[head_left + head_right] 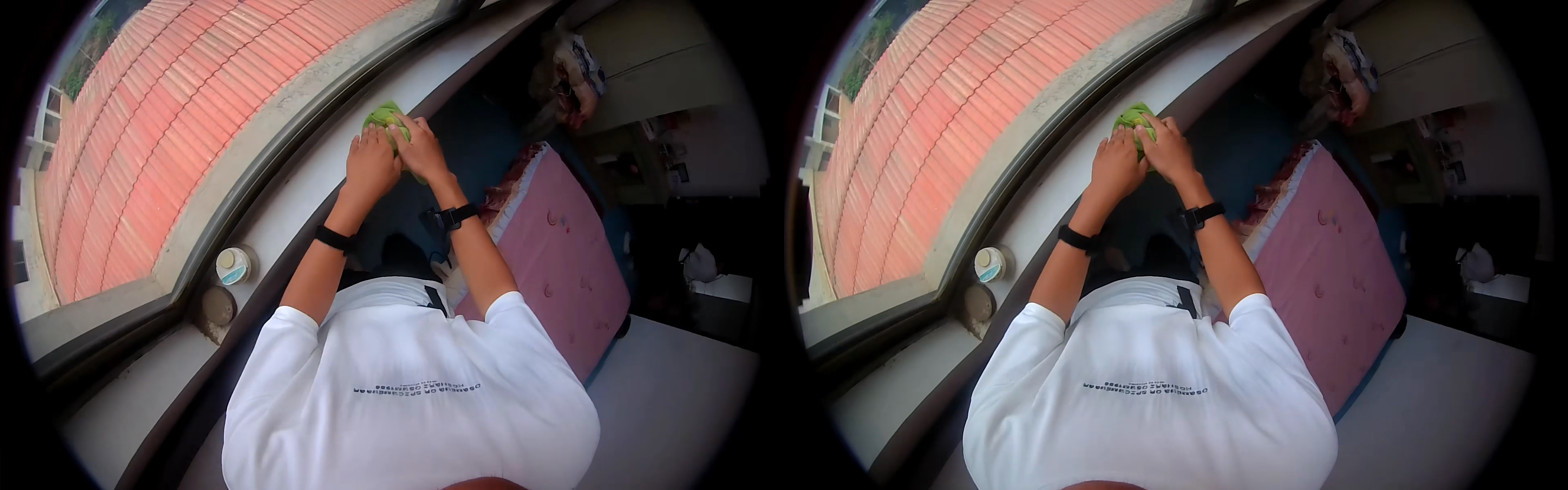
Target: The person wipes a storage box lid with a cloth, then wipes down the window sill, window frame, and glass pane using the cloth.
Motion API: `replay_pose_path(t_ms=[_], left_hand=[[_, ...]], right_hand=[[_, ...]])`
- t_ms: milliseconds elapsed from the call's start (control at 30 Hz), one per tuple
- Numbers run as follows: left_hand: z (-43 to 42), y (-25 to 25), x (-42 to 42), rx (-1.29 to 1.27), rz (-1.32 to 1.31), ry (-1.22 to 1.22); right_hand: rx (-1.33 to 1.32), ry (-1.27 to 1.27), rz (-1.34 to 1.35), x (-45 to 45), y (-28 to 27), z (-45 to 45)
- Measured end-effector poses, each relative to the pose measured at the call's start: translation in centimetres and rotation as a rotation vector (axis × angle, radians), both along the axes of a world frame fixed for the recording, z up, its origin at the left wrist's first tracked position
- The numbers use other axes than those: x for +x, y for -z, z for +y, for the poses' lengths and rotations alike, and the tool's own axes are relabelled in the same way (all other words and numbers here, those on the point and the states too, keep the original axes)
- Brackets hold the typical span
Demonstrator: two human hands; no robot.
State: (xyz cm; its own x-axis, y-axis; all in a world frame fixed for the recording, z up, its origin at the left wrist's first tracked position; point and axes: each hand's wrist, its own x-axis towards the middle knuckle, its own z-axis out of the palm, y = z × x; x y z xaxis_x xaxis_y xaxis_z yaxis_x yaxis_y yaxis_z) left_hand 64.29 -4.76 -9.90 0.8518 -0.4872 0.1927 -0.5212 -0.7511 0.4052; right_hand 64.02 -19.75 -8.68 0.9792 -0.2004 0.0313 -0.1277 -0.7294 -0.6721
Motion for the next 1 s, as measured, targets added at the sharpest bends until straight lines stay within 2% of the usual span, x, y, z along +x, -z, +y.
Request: replay_pose_path(t_ms=[167, 200, 267, 367, 467, 600, 667, 733, 800, 833, 867, 900, 933, 967, 1000], left_hand=[[5.1, -1.0, -3.6, 0.022, 0.056, -0.021], [5.3, -0.8, -4.0, 0.007, 0.072, -0.027], [3.6, -0.4, -3.6, -0.027, 0.09, -0.076], [0.8, -0.3, -2.8, 0.103, 0.022, -0.091], [-3.4, 0.0, 0.5, 0.034, -0.056, -0.071], [-8.6, 0.8, 5.3, 0.003, -0.115, 0.036], [-9.8, -4.0, 6.2, -0.042, 0.102, 0.065], [-10.6, -12.4, 5.5, -0.356, 0.177, 0.105], [-9.9, -19.1, 4.4, -0.685, -0.229, 0.273], [-9.0, -20.5, 4.9, -0.852, -0.59, 0.325], [-6.1, -23.5, 4.2, -0.911, -0.678, 0.48], [-6.4, -26.9, 3.1, -1.125, -0.703, 0.454], [-7.4, -28.7, 2.6, -1.346, -0.719, 0.412], [-3.6, -25.7, 4.1, -1.362, -0.798, 0.52], [-4.3, -27.4, 4.6, -1.413, -0.795, 0.566]], right_hand=[[0.142, -0.2, 0.12, -2.5, 0.1, 3.3], [0.094, -0.242, 0.155, -2.7, -0.1, 3.4], [0.151, -0.308, 0.123, -2.9, 0.2, 2.6], [0.268, -0.393, 0.013, -2.3, 2.3, -0.8], [0.288, -0.372, -0.007, -0.8, 2.0, -5.5], [0.175, -0.151, -0.086, 3.0, 1.9, -9.5], [0.221, -0.129, -0.288, 4.8, 0.7, -11.4], [0.148, -0.02, -0.357, 6.2, -0.5, -13.8], [0.139, -0.016, -0.347, 7.0, -0.4, -15.5], [0.124, -0.033, -0.366, 8.3, -0.6, -16.0], [0.128, -0.045, -0.366, 9.1, -0.6, -15.9], [0.011, -0.141, -0.347, 9.0, -0.3, -15.1], [-0.111, -0.241, -0.315, 8.7, 0.2, -14.8], [-0.151, -0.296, -0.346, 8.6, 1.2, -14.0], [-0.189, -0.352, -0.381, 8.4, 2.1, -12.9]])
